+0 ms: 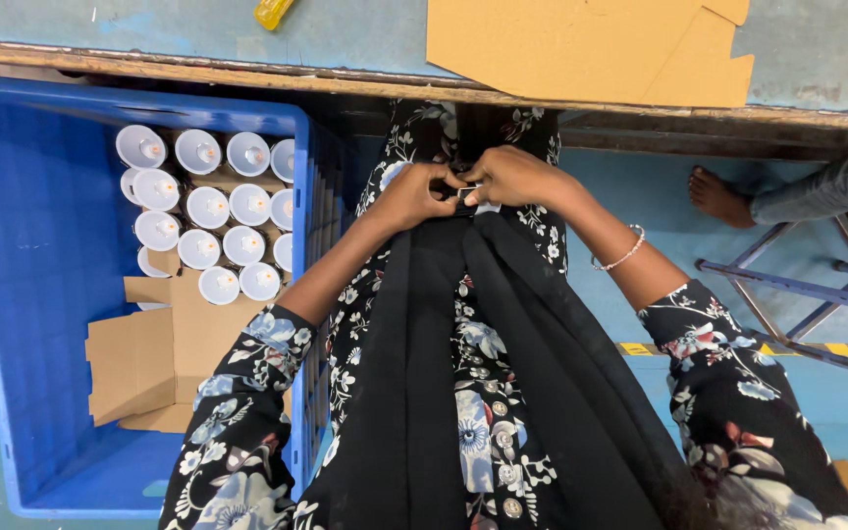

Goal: The person assembles small electrical components by inserting metal clips into white plastic housings and securing them with a screwdriver. They repeatedly pick up clips and housings, align the parts, and tighten the screws to complete the assembly.

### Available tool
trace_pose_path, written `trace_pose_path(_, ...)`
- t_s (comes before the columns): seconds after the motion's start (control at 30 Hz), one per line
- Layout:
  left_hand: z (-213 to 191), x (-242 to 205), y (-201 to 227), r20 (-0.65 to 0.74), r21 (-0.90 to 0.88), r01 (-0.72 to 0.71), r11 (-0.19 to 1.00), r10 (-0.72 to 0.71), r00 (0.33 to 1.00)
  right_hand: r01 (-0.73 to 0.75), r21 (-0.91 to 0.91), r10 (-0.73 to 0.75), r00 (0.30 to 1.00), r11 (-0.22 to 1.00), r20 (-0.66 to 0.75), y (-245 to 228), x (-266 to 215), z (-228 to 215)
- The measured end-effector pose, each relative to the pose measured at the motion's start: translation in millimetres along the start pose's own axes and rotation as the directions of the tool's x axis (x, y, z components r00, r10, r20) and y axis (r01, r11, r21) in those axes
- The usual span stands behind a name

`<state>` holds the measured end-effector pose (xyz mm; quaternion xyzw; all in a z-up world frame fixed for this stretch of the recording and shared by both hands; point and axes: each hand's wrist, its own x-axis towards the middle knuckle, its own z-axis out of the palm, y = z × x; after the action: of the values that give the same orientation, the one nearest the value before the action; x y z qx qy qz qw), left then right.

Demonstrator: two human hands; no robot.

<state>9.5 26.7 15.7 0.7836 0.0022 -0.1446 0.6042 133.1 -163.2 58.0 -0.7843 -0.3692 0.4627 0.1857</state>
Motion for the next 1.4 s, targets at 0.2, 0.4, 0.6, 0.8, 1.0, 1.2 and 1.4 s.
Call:
trace_pose_path(0.2, 1.6, -4.0, 4.7, -0.044, 0.08, 0.099, 0.992, -0.095, 0.994, 0.01, -0.167, -0.028, 0.994, 0.986, -0.106, -3.7, 0.9, 9.1)
trace_pose_path(0.4, 6.8, -3.9, -4.7, -0.069, 0.045, 0.068, 0.997, -0.065, 0.996, 0.028, -0.229, -0.081, 0.971, 0.973, -0.226, -3.8, 0.6, 23.3)
trace_pose_path(0.6, 6.1, -3.5, -5.8, -0.08, 0.054, 0.054, 0.997, -0.05, 0.996, -0.035, -0.23, -0.027, 0.964, 0.973, -0.265, -2.5, 3.9, 32.2)
trace_pose_path(0.8, 9.9, -4.4, -1.0, -0.102, 0.071, 0.096, 0.993, -0.088, 0.991, -0.055, -0.225, -0.003, 0.968, 0.973, -0.252, 1.2, 8.3, 33.4)
trace_pose_path(1.0, 11.2, -6.8, 0.6, -0.129, 0.062, 0.06, 0.996, -0.052, 0.99, 0.037, -0.318, -0.107, 0.972, 0.947, -0.208, 16.0, 15.0, 29.3)
trace_pose_path(1.2, 8.3, -1.4, -3.8, -0.112, 0.036, 0.001, 0.999, 0.003, 0.994, 0.277, -0.27, -0.339, 0.915, 0.922, -0.219, 35.2, 23.5, 25.5)
trace_pose_path(1.4, 9.3, 5.7, -4.2, -0.12, 0.118, 0.059, 0.991, -0.045, 0.992, 0.036, 0.093, -0.036, 0.999, 0.995, -0.003, 29.2, 18.8, 13.0)
